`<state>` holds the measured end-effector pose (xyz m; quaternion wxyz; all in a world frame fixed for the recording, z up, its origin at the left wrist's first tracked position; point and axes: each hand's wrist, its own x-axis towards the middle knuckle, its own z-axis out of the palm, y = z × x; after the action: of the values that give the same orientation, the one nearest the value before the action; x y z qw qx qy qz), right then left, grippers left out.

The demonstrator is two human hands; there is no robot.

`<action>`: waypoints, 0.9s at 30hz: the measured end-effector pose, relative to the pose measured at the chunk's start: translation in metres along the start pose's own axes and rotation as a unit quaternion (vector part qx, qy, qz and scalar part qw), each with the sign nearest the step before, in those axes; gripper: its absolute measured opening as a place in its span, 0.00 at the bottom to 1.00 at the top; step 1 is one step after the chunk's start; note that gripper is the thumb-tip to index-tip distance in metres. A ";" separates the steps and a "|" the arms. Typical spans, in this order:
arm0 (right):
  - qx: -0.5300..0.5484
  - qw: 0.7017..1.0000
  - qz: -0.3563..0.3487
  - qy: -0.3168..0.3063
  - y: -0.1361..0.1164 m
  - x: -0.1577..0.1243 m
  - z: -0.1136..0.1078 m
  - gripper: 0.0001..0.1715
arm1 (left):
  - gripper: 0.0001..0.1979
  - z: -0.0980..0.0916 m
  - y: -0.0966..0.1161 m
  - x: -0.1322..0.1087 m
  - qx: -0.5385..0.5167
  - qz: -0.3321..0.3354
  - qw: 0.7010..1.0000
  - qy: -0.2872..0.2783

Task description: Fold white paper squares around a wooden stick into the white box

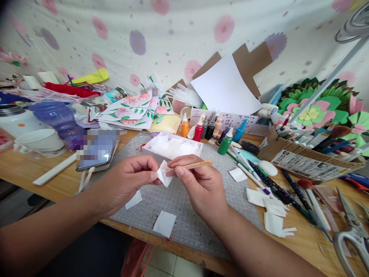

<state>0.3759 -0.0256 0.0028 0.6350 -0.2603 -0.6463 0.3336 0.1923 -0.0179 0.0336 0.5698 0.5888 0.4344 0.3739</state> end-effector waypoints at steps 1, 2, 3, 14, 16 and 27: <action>0.010 1.000 0.005 0.001 0.001 0.000 0.000 0.09 | 0.05 0.000 0.000 0.000 -0.005 0.000 1.000 0.008; 0.023 1.000 0.012 0.002 0.002 -0.001 0.000 0.09 | 0.05 0.000 0.000 0.000 -0.016 -0.001 1.000 0.014; 0.037 0.999 0.020 0.003 0.002 -0.001 -0.001 0.09 | 0.06 0.001 0.000 -0.001 -0.031 -0.001 0.999 0.019; 0.119 0.990 0.067 -0.019 0.003 -0.002 0.000 0.09 | 0.06 0.002 0.002 0.000 -0.113 -0.011 0.993 -0.032; 0.109 0.992 0.056 -0.017 0.004 -0.002 -0.001 0.09 | 0.06 0.000 0.001 0.001 -0.085 -0.041 0.994 -0.050; -0.037 0.996 -0.039 -0.068 0.000 -0.001 -0.002 0.13 | 0.14 -0.001 -0.005 0.001 -0.148 -0.128 0.971 -0.137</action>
<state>0.3775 -0.0264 0.0018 0.5923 -0.2353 -0.7091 0.3017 0.1910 -0.0164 0.0282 0.7478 0.4830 0.3639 0.2740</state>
